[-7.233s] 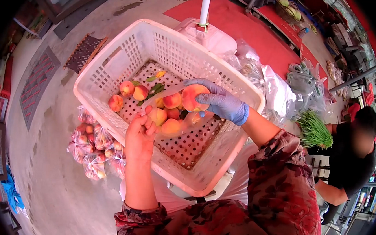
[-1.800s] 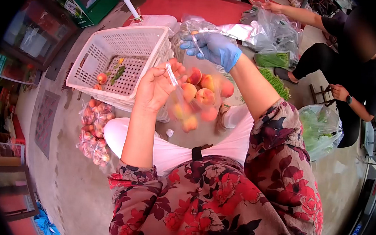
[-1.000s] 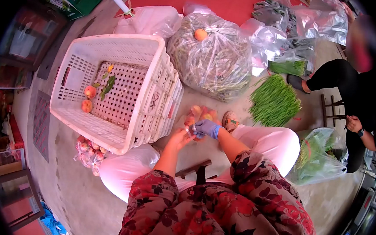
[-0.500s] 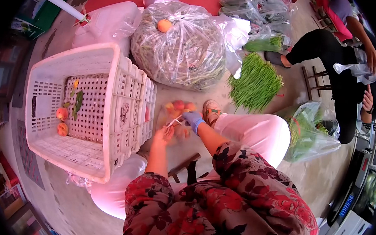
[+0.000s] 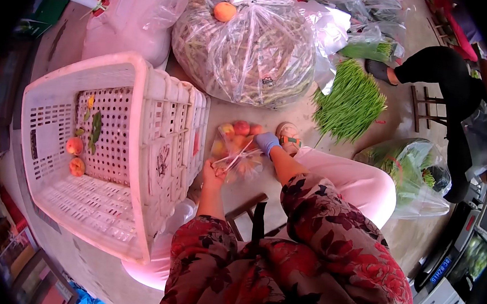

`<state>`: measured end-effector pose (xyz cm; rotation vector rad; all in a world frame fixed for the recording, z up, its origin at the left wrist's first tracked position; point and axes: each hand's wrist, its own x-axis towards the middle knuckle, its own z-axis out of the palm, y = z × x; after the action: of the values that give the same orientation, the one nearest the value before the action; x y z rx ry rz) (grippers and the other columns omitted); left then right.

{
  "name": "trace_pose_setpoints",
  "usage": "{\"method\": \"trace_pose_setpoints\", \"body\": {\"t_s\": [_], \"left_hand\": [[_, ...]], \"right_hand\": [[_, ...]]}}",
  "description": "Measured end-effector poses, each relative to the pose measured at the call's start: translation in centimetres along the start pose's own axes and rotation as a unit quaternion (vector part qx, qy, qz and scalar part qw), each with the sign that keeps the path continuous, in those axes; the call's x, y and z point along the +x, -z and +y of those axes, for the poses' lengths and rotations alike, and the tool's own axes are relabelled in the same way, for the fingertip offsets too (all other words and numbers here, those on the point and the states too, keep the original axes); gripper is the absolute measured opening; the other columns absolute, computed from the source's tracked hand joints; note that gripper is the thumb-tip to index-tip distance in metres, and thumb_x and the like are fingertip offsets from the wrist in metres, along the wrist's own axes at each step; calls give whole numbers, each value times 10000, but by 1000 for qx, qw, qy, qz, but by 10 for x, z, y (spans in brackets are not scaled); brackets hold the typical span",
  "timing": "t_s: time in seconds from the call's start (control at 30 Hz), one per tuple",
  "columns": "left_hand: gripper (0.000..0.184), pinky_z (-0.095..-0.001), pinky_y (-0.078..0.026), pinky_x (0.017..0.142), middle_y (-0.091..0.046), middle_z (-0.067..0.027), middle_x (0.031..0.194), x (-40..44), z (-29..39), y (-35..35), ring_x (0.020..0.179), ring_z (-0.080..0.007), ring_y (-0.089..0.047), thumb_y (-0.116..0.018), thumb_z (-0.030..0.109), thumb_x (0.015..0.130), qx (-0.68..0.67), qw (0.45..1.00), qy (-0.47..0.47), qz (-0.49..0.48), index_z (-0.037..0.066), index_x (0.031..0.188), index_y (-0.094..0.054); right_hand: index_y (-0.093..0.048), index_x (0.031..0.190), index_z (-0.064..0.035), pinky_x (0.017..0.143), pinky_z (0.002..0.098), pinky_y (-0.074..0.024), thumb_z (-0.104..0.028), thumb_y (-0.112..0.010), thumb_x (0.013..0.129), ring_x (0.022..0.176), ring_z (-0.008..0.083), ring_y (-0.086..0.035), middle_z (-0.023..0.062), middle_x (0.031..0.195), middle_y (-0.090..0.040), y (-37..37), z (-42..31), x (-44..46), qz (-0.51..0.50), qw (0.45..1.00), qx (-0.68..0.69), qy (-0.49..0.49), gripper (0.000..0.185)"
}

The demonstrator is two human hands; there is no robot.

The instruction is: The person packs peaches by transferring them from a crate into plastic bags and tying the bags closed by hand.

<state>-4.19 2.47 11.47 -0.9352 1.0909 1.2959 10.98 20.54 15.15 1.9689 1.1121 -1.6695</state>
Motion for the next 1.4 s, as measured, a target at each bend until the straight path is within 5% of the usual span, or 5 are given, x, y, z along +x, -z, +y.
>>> {"method": "trace_pose_setpoints", "body": {"t_s": [0.4, 0.8, 1.13, 1.27, 1.4], "left_hand": [[500, -220, -429, 540, -515, -60, 900, -29, 11, -27, 650, -119, -506, -345, -24, 777, -52, 970, 62, -228, 98, 1251, -446], [303, -241, -450, 655, -574, -30, 892, -25, -42, -30, 832, -119, -558, -564, 13, 775, 573, 793, -147, -146, 76, 1070, -536], [131, -283, -488, 674, -616, -52, 832, -7, -19, 9, 780, -169, -585, -550, 172, 780, -46, 997, -49, -39, 68, 855, -578], [122, -308, -479, 672, -608, -35, 811, -14, -16, -21, 756, -167, -586, -563, 183, 782, 225, 940, -249, -65, 71, 823, -592], [155, -344, -463, 706, -585, -81, 924, -55, -21, -56, 810, -221, -581, -569, 158, 724, 629, 634, -445, -68, 44, 828, -585]], "right_hand": [[-568, 779, -27, 693, 398, -471, -177, -438, 733, 559, 246, -550, 77, 643, -573, 31, -7, 3, -379, 910, 113, -124, 204], [-577, 909, -116, 647, 402, -535, -324, -571, 819, 620, 197, -612, 24, 643, -571, -20, 20, -38, -394, 911, 96, -72, 227], [-520, 679, -140, 470, 273, -408, -271, -522, 841, 488, 144, -468, -9, 587, -501, -17, 40, 5, -185, 859, 472, -68, 209], [-616, 945, -92, 561, 291, -453, -215, -599, 786, 639, 216, -584, 67, 772, -617, -38, 36, -3, -123, 951, 165, 232, 202], [-589, 961, -47, 741, 412, -480, -262, -568, 775, 882, 329, -608, 177, 936, -622, -67, 47, 25, -14, 814, -455, 359, 286]]}}
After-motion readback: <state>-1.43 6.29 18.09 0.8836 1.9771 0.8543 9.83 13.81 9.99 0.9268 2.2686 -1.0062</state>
